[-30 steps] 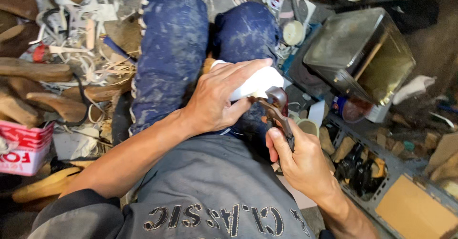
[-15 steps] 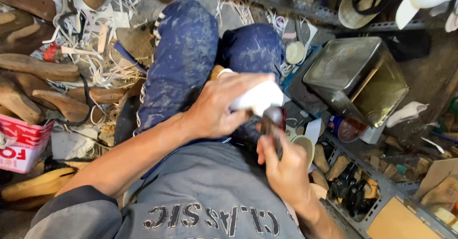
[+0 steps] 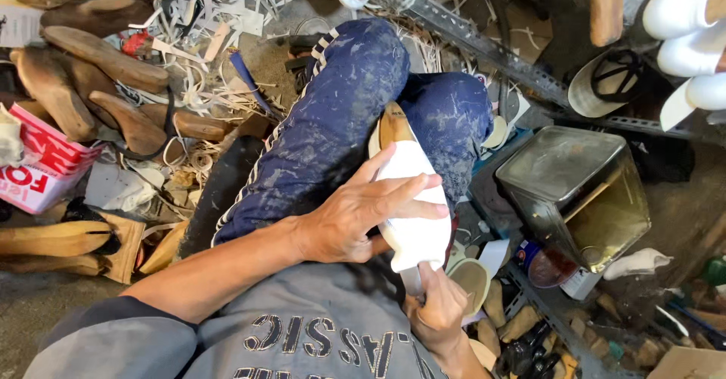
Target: The person sits on the floor and uses pliers to trim and shape the sole of a white shoe. They repeatedly reposition the shoe and use the pliers to pull and adjust the material along the edge.
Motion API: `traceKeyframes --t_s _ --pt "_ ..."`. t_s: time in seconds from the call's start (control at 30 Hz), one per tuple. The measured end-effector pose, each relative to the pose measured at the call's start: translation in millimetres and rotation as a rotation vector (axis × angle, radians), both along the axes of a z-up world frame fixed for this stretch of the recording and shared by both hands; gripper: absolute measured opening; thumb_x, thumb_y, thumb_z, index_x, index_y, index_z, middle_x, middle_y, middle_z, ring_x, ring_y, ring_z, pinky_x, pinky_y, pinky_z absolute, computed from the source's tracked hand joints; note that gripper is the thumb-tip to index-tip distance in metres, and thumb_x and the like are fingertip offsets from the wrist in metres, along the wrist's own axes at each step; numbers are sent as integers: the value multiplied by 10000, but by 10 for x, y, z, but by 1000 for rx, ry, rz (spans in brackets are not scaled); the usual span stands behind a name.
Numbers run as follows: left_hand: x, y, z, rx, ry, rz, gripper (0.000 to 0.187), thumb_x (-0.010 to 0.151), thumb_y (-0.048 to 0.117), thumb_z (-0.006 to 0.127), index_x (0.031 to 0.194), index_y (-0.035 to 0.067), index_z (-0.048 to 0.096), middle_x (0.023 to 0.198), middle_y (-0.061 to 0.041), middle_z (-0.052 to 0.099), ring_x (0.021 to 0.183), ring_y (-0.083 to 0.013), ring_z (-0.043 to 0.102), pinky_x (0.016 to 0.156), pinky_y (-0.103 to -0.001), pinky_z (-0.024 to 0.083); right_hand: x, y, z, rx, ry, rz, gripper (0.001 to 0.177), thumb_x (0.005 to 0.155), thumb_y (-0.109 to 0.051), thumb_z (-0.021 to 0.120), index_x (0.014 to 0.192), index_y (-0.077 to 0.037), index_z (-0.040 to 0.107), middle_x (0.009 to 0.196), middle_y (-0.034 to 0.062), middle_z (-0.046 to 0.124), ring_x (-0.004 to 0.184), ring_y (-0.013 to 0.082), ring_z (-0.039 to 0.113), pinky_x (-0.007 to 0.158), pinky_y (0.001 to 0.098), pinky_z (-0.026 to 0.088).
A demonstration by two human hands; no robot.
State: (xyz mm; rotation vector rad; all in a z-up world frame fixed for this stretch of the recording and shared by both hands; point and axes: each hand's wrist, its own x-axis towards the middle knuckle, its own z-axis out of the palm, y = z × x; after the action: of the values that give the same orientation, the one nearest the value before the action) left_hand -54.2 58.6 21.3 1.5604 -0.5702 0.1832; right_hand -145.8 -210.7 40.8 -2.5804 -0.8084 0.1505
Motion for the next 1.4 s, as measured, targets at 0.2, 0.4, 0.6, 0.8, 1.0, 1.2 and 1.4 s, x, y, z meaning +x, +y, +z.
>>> traceKeyframes --t_s 0.2,0.4,0.6,0.8,1.0,1.2,1.4 --pt "200 25 139 59 12 -38 383 1115 211 427 1472 72 454 1485 -198 567 1382 -290 614 1309 -703 208 181 135 194 -7 -68 -75 350 1001 -167 555 1274 46 610 1058 210 712 720 275 701 619 341 522" --pt "584 -77 253 41 -32 22 604 872 -67 702 1434 39 509 1314 -162 702 1112 -391 729 1042 -515 570 866 546 982 -96 328 -389 334 1014 -364 461 814 -179 654 619 -76 698 557 190 689 576 362 518" --pt "862 -110 -178 187 321 73 681 785 95 703 1443 195 561 1227 -103 721 1110 -393 701 963 -524 522 1341 690 707 159 442 -364 264 1027 -204 555 811 -98 664 475 55 659 468 300 634 462 395 497" --pt "872 -97 -200 215 330 66 672 806 148 711 1449 250 545 1268 -62 709 1120 -388 697 941 -522 530 1300 704 546 132 398 -407 286 1030 -156 571 758 -111 645 457 24 635 410 235 598 423 336 476" --pt "836 -54 -237 151 319 27 679 814 109 706 1464 209 540 1316 -87 689 1191 -382 675 1016 -524 495 1233 655 507 164 427 -429 291 1057 -128 543 790 -112 656 500 51 658 452 248 631 453 302 495" --pt "473 -169 -209 222 196 2 683 766 30 694 1434 115 578 1354 -127 670 1237 -371 648 1146 -569 378 980 395 585 -40 496 -365 337 1036 -195 545 710 -153 619 469 12 640 448 250 633 458 356 520" --pt "414 -199 12 181 381 -72 740 798 294 618 1495 97 468 1442 -150 543 1462 -382 412 1199 -692 8 978 314 457 -45 467 -317 319 1039 -196 555 721 -175 571 504 28 622 494 302 628 487 354 505"
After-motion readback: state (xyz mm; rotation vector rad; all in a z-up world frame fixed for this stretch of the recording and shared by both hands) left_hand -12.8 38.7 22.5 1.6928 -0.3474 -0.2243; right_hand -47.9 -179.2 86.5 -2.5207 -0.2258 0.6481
